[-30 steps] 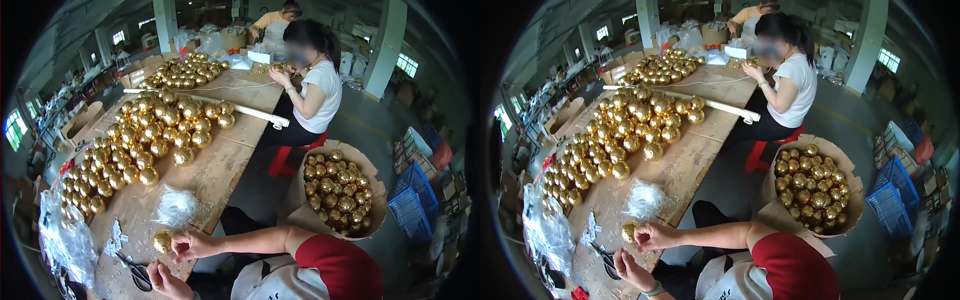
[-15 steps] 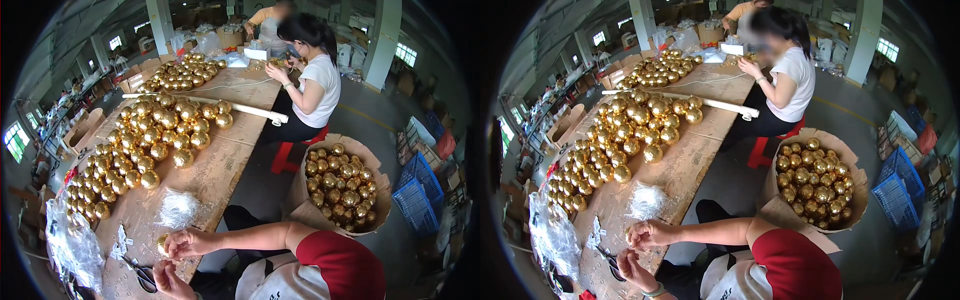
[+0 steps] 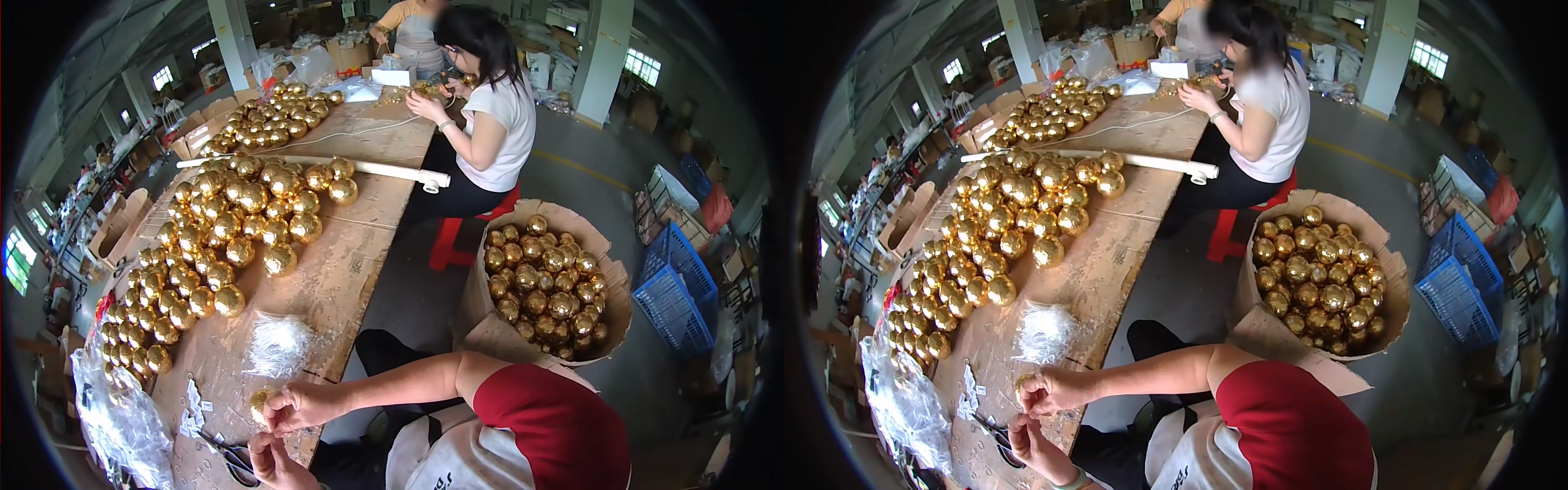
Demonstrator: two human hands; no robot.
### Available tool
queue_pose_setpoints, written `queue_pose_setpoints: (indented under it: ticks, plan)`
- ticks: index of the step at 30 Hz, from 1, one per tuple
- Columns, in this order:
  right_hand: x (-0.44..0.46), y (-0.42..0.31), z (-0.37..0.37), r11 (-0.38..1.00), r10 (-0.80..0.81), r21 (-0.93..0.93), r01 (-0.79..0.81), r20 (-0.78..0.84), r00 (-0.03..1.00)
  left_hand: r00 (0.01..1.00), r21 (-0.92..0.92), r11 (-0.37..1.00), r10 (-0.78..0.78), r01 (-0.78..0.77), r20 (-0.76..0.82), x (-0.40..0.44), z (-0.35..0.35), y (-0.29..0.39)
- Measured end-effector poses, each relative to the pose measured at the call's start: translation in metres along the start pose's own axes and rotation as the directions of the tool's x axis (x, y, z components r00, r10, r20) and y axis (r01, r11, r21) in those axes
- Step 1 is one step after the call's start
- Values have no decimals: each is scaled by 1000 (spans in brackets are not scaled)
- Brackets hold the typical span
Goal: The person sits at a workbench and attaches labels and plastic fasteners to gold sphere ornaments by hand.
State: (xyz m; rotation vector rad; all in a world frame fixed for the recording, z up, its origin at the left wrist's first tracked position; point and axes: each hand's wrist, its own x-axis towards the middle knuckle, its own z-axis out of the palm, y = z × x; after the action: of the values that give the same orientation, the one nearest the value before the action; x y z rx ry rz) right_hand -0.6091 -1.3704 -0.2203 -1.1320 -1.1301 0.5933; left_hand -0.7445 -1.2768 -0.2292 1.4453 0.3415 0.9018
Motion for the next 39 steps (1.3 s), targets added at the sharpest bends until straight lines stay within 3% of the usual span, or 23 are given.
queue_pose_setpoints:
  ticks: [5,7,9,10,13,20,22,26,29,31,32,33,34,36,37,38,39]
  plan:
    - [-1,1,0,994,-74,-77,73,-5,997,1000,0,1000,-3,3,6,-1,6,9]
    - [-2,-1,-1,989,-101,-106,100,1,995,999,-102,994,-46,46,3,-2,7,15]
    - [-3,-10,-4,998,46,-42,-47,-18,999,999,-91,994,-53,53,6,-2,5,15]
    - [-2,-9,-4,998,46,-43,-46,-16,999,998,-77,995,-58,58,9,-2,4,15]
    - [-2,-2,-1,1000,5,5,-5,3,1000,998,-92,994,-65,64,1,-3,8,18]
    - [-3,6,4,985,-119,-126,118,2,993,995,12,1000,-25,24,96,-1,-15,-10]
    - [-4,5,4,974,-163,-160,160,-7,987,993,-130,986,-103,109,52,-5,2,14]
    - [-5,6,4,969,-160,-185,163,32,987,991,-158,981,-98,112,92,-7,-1,9]
    - [-5,11,-2,973,-152,-164,161,66,986,991,-92,990,-103,111,85,-7,-2,7]
    - [-5,13,-7,969,-160,-172,175,98,982,997,258,966,-49,33,55,-5,-5,4]
    - [-6,13,-8,947,-223,-230,225,34,974,997,258,966,-51,34,57,-1,-1,10]
    - [-6,13,-10,918,-289,-290,269,-27,957,967,646,725,237,-239,91,5,7,21]
    - [-6,17,-13,919,-288,-290,267,-30,957,854,877,272,460,-396,243,9,12,26]
    - [-12,33,-26,962,-104,-266,61,-149,983,873,866,306,417,-396,252,17,0,6]
    - [-13,51,-28,880,-279,-446,164,-204,938,894,857,297,291,-422,340,21,-1,1]
    - [-17,59,-28,878,-279,-450,162,-207,938,893,845,289,159,-450,421,26,-1,-3]
    - [-19,65,-28,880,-219,-464,99,-213,952,876,766,435,146,-473,459,34,4,-9]
